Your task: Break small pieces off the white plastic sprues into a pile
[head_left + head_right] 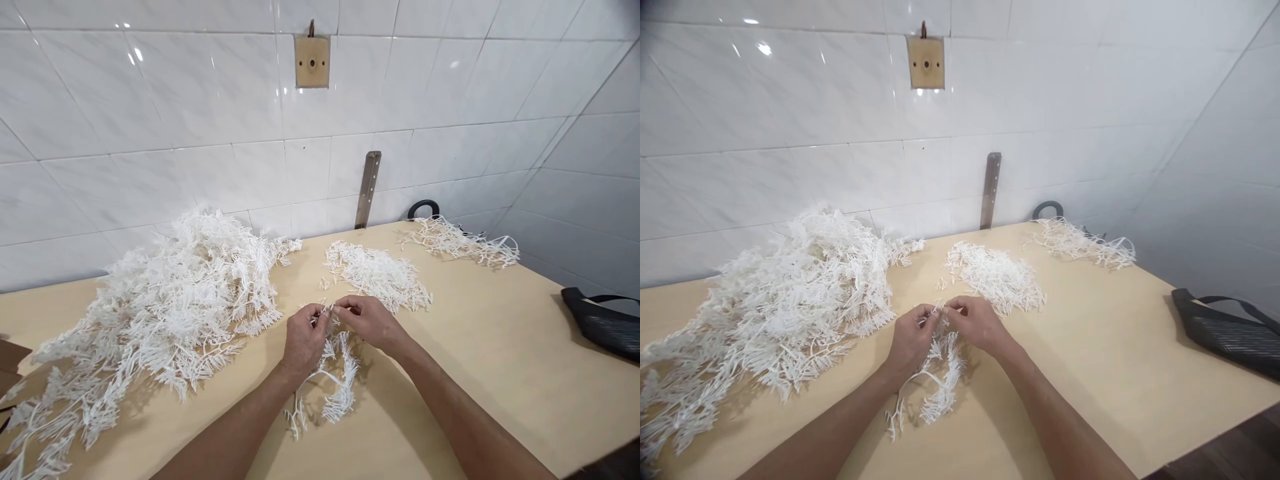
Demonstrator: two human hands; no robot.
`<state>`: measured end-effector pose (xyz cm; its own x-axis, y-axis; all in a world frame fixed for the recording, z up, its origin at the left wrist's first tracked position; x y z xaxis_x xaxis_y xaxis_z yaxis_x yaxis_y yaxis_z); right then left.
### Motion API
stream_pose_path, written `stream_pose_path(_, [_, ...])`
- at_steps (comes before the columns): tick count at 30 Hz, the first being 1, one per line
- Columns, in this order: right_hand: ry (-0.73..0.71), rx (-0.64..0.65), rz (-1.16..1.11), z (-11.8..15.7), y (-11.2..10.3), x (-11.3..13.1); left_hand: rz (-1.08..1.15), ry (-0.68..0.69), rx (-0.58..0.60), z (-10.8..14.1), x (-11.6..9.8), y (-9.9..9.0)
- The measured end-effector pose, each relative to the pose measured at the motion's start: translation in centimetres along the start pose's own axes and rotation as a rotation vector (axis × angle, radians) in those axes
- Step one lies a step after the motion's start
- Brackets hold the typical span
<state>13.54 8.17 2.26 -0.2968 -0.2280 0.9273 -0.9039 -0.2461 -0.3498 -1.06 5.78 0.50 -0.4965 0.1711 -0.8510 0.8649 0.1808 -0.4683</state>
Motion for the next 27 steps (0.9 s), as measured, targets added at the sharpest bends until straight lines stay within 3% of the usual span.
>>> stream_pose_path(10, [0.000, -0.087, 0.078, 0.13, -0.26, -0.14, -0.044, -0.021, -0.004, 0.04, -0.41, -0.15])
stream_pose_path(23, [0.052, -0.057, -0.026, 0.30, 0.09, -0.15, -0.038, -0.005, -0.009, 0.09, -0.61, -0.30])
stream_pose_path(27, [0.017, -0.122, 0.106, 0.28, -0.08, 0.21, -0.092, 0.020, 0.000, -0.06, -0.59, -0.12])
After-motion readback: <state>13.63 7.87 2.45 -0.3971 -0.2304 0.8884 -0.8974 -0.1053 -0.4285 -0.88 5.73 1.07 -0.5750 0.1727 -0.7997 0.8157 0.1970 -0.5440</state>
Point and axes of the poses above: each hand's wrist, its own z-axis away from the middle knuckle, its own y-axis out of the palm, x = y × z, the point moved 8 cm from there along -z, towards the middle knuckle, and after that the axes turned 11 degrees about -z, right-handed, at the moved point
